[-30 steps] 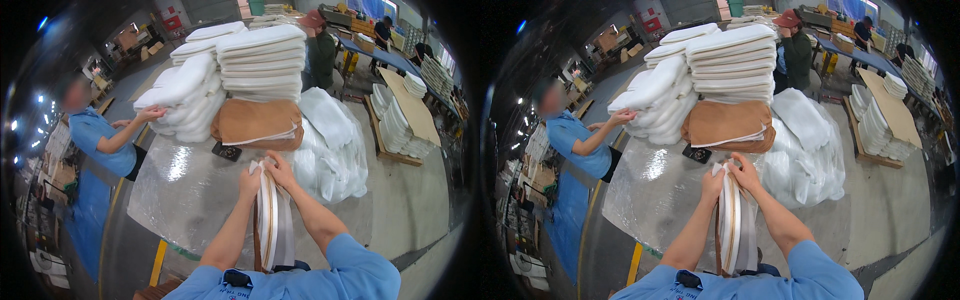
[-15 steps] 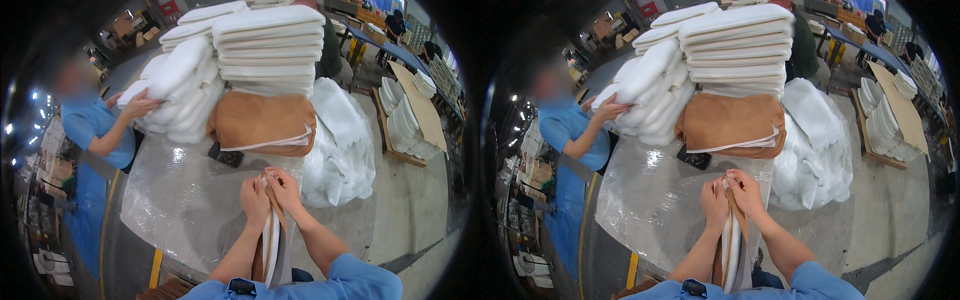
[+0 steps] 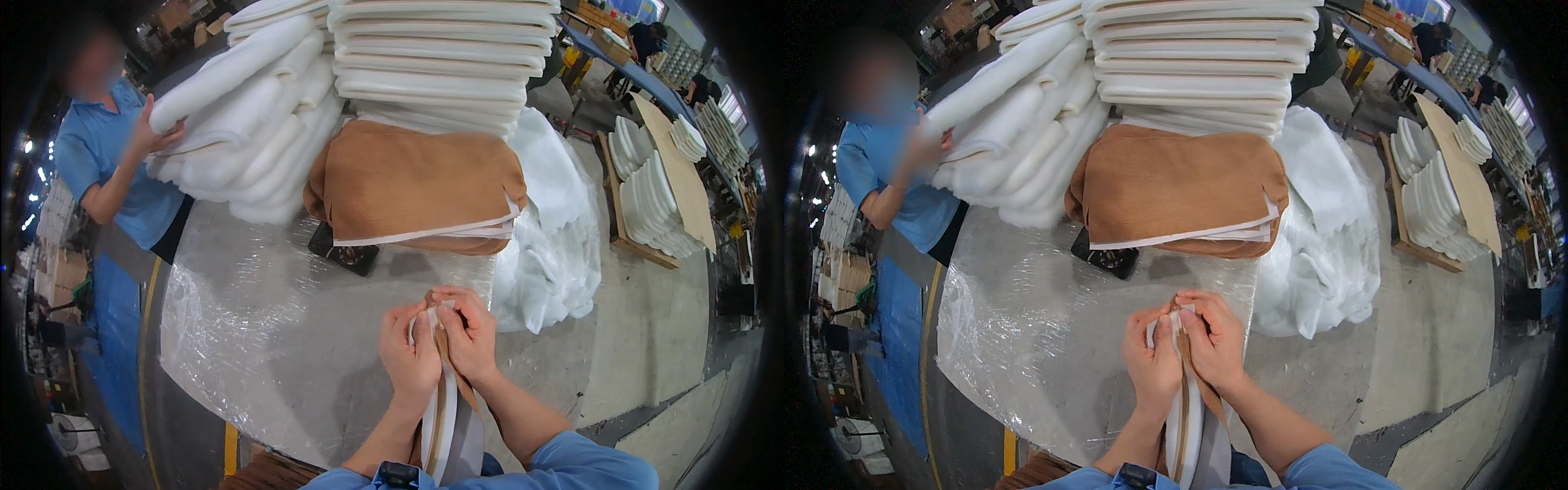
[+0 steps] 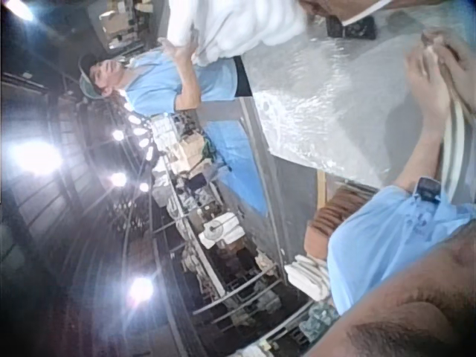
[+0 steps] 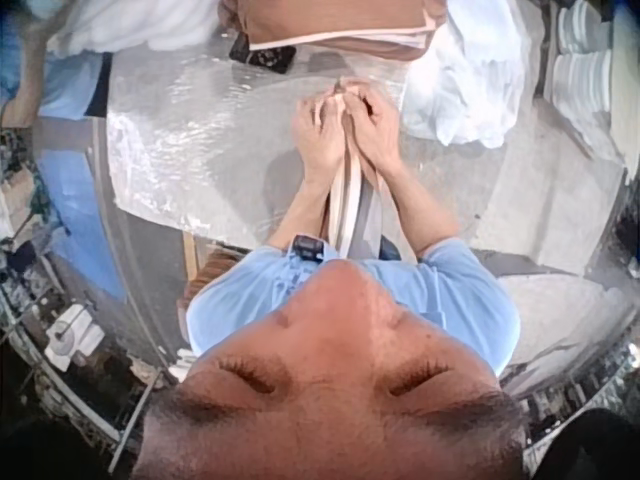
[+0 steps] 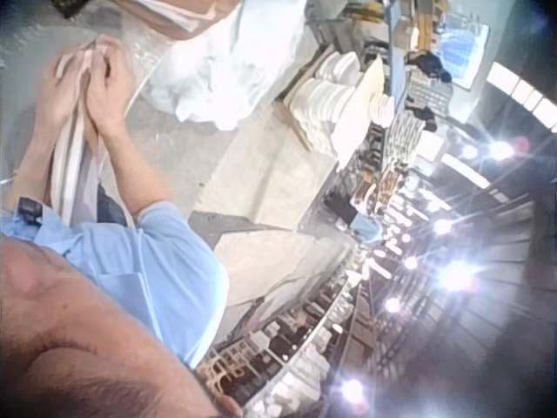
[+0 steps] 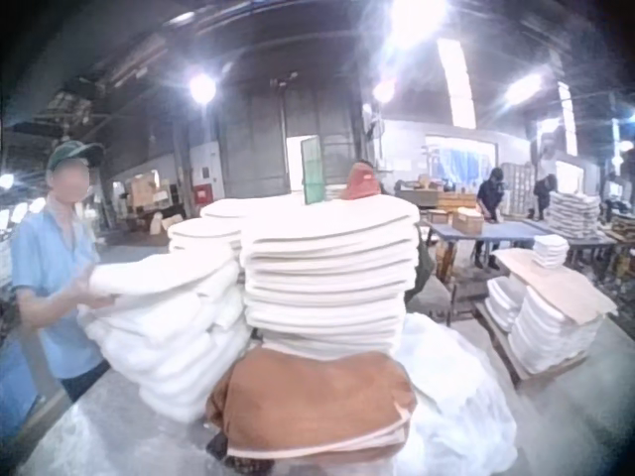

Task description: The person folds brown cushion covers and white cushion inserts, then places them into a plastic bag. The person repeats this process with multiple cushions, stacking the finished items on a table.

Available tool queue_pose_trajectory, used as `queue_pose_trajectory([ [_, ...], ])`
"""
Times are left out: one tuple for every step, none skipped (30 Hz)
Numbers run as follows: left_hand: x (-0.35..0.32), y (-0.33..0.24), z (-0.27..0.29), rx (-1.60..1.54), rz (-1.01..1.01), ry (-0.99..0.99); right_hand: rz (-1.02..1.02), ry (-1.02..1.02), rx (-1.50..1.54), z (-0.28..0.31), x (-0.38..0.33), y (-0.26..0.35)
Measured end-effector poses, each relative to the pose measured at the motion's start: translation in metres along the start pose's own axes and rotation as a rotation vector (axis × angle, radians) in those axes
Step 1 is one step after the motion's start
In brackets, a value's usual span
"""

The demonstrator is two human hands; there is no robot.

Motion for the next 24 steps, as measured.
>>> queue_pose_trajectory([
  [0.000,-0.001,0.001,0.028,-0.014,-0.001,0.020,-0.017,0.004,-0.002,-0.001,0.000],
  [0.000,-0.002,0.001,0.054,-0.027,-0.002,0.039,-0.032,0.006,-0.004,-0.002,0.000],
  [0.000,-0.003,0.002,0.044,-0.033,-0.015,0.058,-0.048,0.007,-0.006,-0.003,0.000],
  [0.000,-0.006,0.002,0.035,-0.039,-0.027,0.057,-0.058,0.024,-0.007,-0.004,-0.001],
  [-0.001,-0.006,0.002,0.025,-0.041,-0.037,0.051,-0.068,0.037,-0.008,-0.007,-0.003],
  [-0.002,-0.006,0.003,0.016,-0.043,-0.042,0.045,-0.079,0.051,-0.008,-0.009,-0.005],
  [-0.003,-0.007,0.003,0.007,-0.046,-0.047,0.067,-0.082,0.029,-0.008,-0.010,-0.005],
  [-0.005,-0.007,0.004,0.000,-0.048,-0.052,0.089,-0.084,0.009,-0.007,-0.012,-0.006],
  [-0.006,-0.008,0.004,-0.007,-0.055,-0.046,0.111,-0.086,-0.012,-0.006,-0.013,-0.005],
  [-0.008,-0.009,0.004,-0.014,-0.061,-0.039,0.124,-0.085,-0.019,-0.005,-0.015,-0.004],
  [-0.009,-0.010,0.005,-0.020,-0.073,-0.033,0.141,-0.085,-0.024,-0.004,-0.016,-0.002],
  [-0.011,-0.010,0.006,0.000,-0.095,-0.031,0.158,-0.086,-0.030,-0.003,-0.017,0.000],
  [-0.014,-0.009,0.008,0.019,-0.116,-0.028,0.161,-0.090,-0.031,-0.003,-0.019,0.001],
  [-0.016,-0.009,0.010,0.041,-0.140,-0.026,0.166,-0.095,-0.030,-0.002,-0.021,0.002],
  [-0.017,-0.010,0.011,0.055,-0.148,-0.017,0.171,-0.100,-0.029,-0.002,-0.024,0.001],
  [-0.019,-0.011,0.012,0.068,-0.155,-0.007,0.168,-0.103,-0.033,-0.002,-0.027,0.000],
  [-0.020,-0.014,0.013,0.079,-0.171,-0.004,0.176,-0.106,-0.036,-0.002,-0.028,0.002],
  [-0.021,-0.015,0.014,0.074,-0.168,-0.007,0.183,-0.108,-0.039,-0.001,-0.029,0.003],
  [-0.023,-0.015,0.014,0.068,-0.164,-0.010,0.184,-0.103,-0.051,-0.001,-0.028,0.004],
  [-0.024,-0.016,0.014,0.059,-0.166,-0.012,0.191,-0.101,-0.066,0.000,-0.028,0.007],
  [-0.023,-0.017,0.014,0.056,-0.173,-0.010,0.197,-0.099,-0.081,0.002,-0.028,0.009],
  [-0.022,-0.017,0.014,0.054,-0.179,-0.009,0.190,-0.063,-0.070,0.002,-0.026,0.008],
  [-0.022,-0.018,0.014,0.047,-0.188,-0.010,0.186,-0.027,-0.063,0.004,-0.023,0.008],
  [-0.022,-0.018,0.014,0.052,-0.198,-0.007,0.183,0.010,-0.056,0.006,-0.019,0.010],
])
Point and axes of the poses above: each hand's wrist, its own x-axis towards the middle knuckle, its own z-axis out of the back of the hand, y = z × x, the point moved 6 cm from there along x, towards the middle knuckle, and after that the axes turned 5 degrees about y, right-handed, at the moved point
